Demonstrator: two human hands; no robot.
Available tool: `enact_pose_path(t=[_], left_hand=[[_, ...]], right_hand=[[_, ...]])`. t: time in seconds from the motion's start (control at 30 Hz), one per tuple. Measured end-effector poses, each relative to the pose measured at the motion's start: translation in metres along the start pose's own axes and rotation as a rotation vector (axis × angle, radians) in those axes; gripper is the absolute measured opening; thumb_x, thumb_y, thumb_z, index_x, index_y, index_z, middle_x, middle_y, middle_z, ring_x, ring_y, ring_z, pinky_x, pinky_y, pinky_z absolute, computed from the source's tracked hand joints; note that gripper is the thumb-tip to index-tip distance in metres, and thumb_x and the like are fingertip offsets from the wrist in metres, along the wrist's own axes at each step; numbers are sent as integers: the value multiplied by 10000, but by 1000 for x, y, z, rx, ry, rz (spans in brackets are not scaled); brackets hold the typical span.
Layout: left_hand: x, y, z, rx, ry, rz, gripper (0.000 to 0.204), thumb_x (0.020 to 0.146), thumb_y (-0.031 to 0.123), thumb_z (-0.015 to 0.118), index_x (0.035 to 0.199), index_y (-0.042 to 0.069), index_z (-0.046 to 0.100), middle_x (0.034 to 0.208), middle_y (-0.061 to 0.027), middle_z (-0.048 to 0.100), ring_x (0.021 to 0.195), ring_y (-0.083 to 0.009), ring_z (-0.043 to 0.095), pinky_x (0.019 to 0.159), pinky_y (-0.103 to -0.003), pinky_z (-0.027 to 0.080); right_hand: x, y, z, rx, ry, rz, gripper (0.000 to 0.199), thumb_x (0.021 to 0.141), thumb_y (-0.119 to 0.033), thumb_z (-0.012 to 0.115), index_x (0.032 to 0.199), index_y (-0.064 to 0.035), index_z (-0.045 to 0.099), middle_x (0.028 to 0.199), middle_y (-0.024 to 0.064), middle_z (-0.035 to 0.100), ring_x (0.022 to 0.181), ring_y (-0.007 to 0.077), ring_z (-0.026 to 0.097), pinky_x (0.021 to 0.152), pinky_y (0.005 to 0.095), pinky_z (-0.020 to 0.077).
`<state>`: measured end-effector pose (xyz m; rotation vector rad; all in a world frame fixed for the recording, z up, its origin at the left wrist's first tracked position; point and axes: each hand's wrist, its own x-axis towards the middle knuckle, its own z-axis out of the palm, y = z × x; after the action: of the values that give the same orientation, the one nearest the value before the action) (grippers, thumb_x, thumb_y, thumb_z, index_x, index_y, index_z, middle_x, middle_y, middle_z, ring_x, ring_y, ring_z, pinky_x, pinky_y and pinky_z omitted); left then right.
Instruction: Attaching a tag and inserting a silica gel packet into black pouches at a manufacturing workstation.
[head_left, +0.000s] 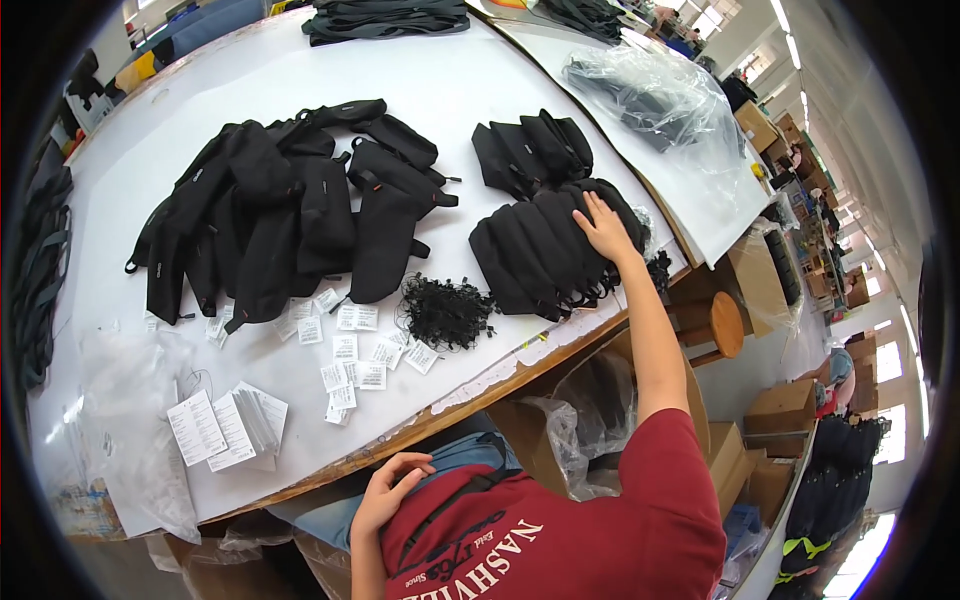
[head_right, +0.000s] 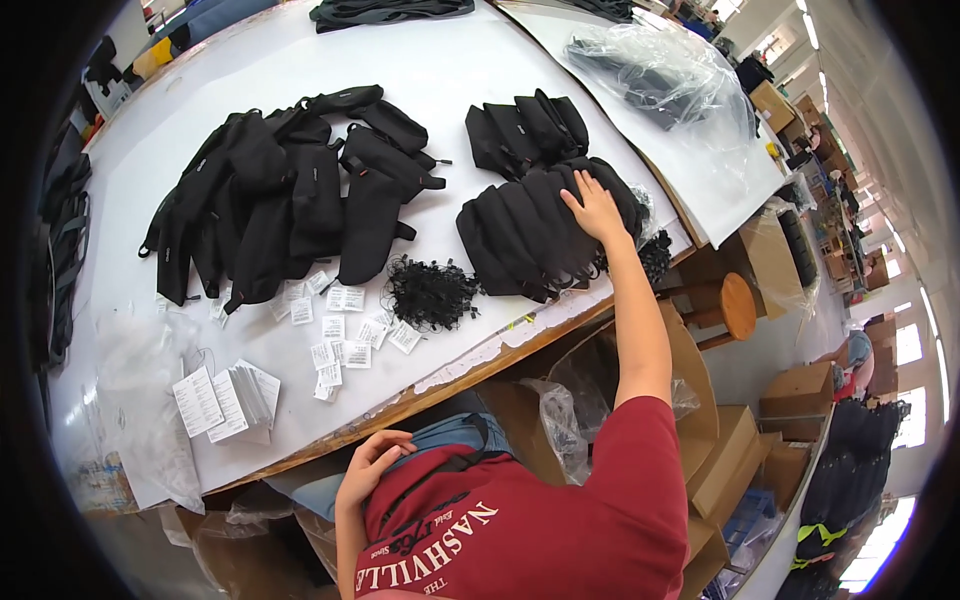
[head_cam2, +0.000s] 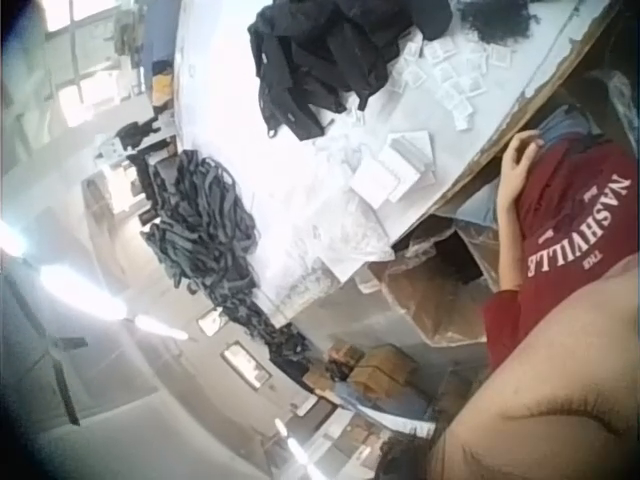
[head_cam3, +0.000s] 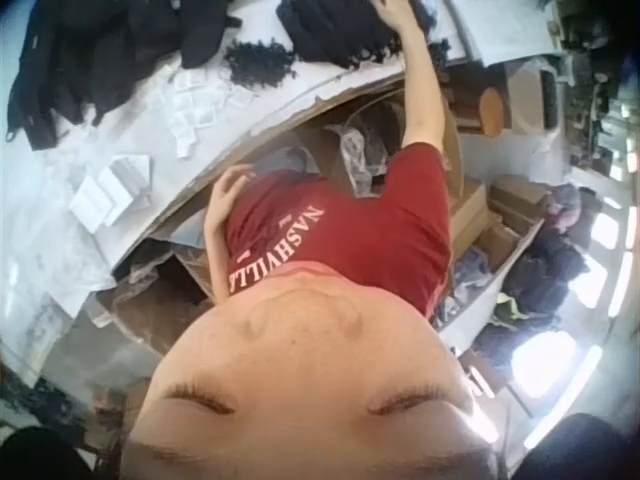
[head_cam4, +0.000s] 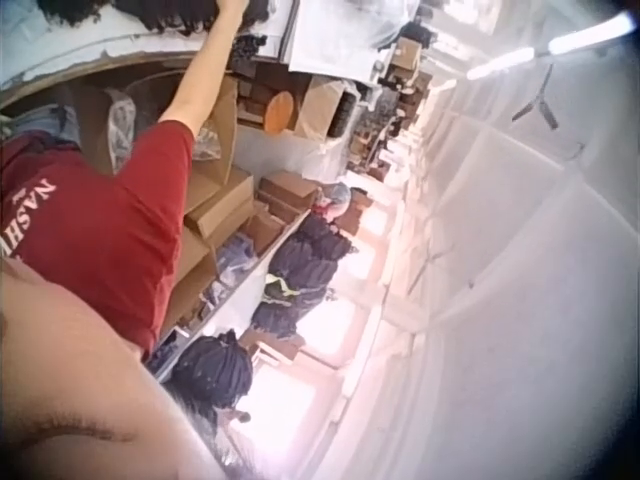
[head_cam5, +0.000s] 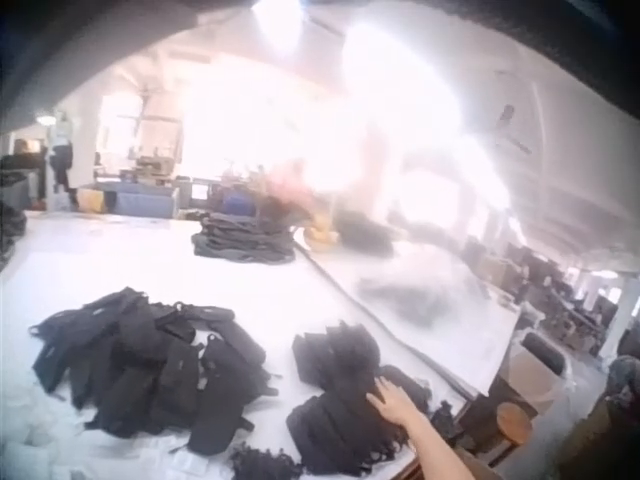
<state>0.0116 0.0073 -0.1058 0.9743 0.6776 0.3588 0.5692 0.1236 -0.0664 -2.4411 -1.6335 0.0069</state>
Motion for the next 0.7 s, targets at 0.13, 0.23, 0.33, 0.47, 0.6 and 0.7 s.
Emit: enact_pose_path(t=[0.13, 0.23, 0.33, 0.47, 0.6, 0.7], left_hand=[[-3, -2, -3, -9, 18, 0, 263, 941, 124, 546, 1177, 12, 567, 1019, -68, 647, 991, -126, 576, 917, -263, 420], [-1, -1, -5, 40, -12, 2, 269, 938, 150, 560, 1171, 16, 574, 1030, -70, 638, 996, -124, 571, 918, -266, 420], [2, 2, -2, 63, -3, 0, 285, 939, 170, 564, 1179, 18, 575, 1034, -64, 638, 1002, -125, 571, 931, -272, 415], [5, -4, -5, 82, 48, 14, 286, 951, 148, 538, 1204, 18, 560, 1049, -63, 628, 1014, -127, 560, 911, -262, 414], [-4, -1, -6, 86, 111, 20, 296, 944, 191, 557, 1195, 36, 575, 1039, -68, 641, 1005, -131, 577, 921, -272, 416], [-10, -6, -8, 103, 117, 6, 291, 943, 187, 557, 1187, 29, 575, 1056, -73, 635, 1020, -139, 585, 914, -276, 424]], right_hand=[[-5, -13, 7, -115, 93, 39, 772, 913, -618, 375, 1454, -71, 317, 1524, 149, 259, 1407, 287, 251, 1135, 496, 174], [-1, -15, -3, -306, 53, 89, 807, 905, -638, 363, 1428, -23, 342, 1513, 161, 277, 1395, 325, 260, 1127, 527, 174], [-13, -72, -19, -252, 456, -168, 587, 905, -411, 548, 1320, -4, 469, 1383, 187, 449, 1298, 347, 392, 1085, 465, 290], [-85, -189, -23, 415, 131, -472, 146, 810, -155, 654, 930, -77, 679, 938, 95, 645, 896, 258, 615, 790, 341, 480], [-132, -245, 19, 446, -54, -461, 57, 795, -147, 693, 827, -106, 670, 735, 34, 557, 593, 187, 581, 552, 295, 458], [-134, -270, 40, 307, -71, -615, 70, 777, -129, 680, 833, -107, 644, 778, 41, 537, 625, 222, 600, 556, 322, 470]])
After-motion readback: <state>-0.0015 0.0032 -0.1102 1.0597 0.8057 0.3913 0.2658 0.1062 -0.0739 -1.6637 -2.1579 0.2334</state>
